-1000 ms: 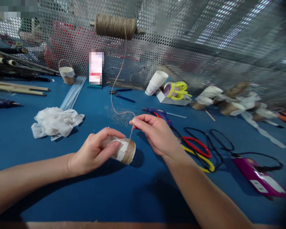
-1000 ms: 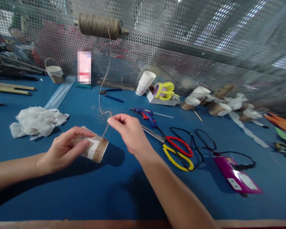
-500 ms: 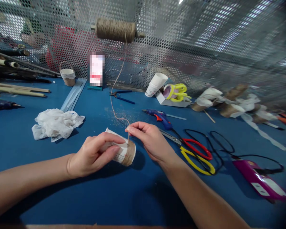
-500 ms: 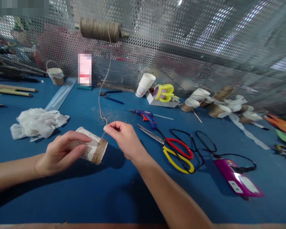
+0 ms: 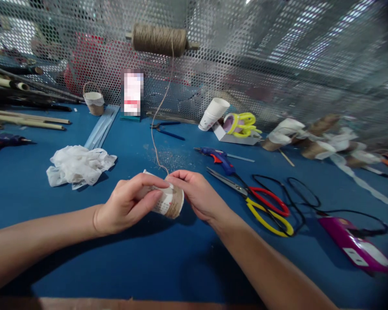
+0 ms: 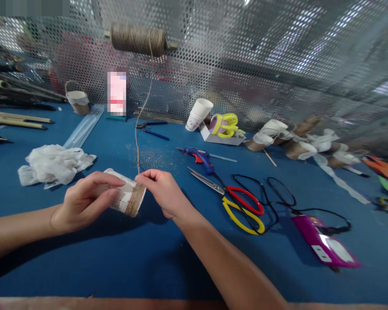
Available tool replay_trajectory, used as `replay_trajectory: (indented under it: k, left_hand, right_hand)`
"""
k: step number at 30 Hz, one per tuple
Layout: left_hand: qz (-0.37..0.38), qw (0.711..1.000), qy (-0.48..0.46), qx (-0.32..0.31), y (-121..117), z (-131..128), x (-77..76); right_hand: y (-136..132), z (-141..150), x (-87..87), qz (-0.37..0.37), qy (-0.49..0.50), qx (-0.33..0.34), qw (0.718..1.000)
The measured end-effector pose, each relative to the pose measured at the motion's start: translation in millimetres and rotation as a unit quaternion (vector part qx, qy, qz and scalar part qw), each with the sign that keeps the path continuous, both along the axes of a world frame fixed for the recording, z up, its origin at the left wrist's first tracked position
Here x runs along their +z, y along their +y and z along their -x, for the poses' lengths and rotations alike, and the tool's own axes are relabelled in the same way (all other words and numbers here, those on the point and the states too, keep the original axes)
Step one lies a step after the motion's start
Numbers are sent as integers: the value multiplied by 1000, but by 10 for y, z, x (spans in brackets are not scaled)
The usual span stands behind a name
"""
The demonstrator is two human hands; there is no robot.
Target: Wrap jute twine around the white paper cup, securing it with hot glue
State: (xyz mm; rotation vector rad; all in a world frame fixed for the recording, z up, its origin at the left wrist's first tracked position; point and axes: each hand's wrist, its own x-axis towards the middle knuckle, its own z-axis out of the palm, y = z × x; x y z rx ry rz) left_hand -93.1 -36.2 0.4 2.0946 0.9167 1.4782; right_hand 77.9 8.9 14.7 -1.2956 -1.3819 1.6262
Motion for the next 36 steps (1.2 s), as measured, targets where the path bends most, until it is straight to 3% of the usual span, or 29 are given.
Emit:
replay_trajectory:
  k: [6, 10, 14, 18, 20, 23, 26, 28, 31, 34, 36]
  left_hand:
    - [115, 989, -94, 27, 25, -42, 27]
    - [237, 954, -183, -7, 40, -73, 60]
    - [300, 925, -231, -22, 57, -88, 65]
    - [300, 922, -243, -19, 108, -67, 65]
    - [300, 920, -253, -4, 156, -49, 63]
    - [323, 908, -266, 20, 231, -32, 47]
    - [339, 902, -268, 21, 266, -32, 24]
    - [334, 907, -256, 17, 258, -40, 13]
    - [306, 927, -214, 21, 221, -47, -5]
    - [251, 956, -146, 37, 187, -29, -35]
    - [195, 975, -92, 53, 174, -7, -62]
  right_hand:
    - [32, 25, -37, 61, 30, -3, 998]
    - [42, 50, -72, 61, 28, -5, 998]
    - [54, 56, -132, 38, 5, 1, 999]
    - [108, -2, -166, -11, -63, 15, 998]
    - [117, -42, -132, -58, -99, -15, 993]
    - [50, -68, -30, -222, -127, -71, 964]
    - [-77, -32, 43, -366, -163, -26, 916]
    - [-146, 7, 47, -380, -192, 9, 905]
    - [-184, 42, 20, -365, -202, 8, 909]
    - [-157, 30, 17, -325, -164, 8, 931]
    - [-118, 7, 36, -255, -107, 13, 961]
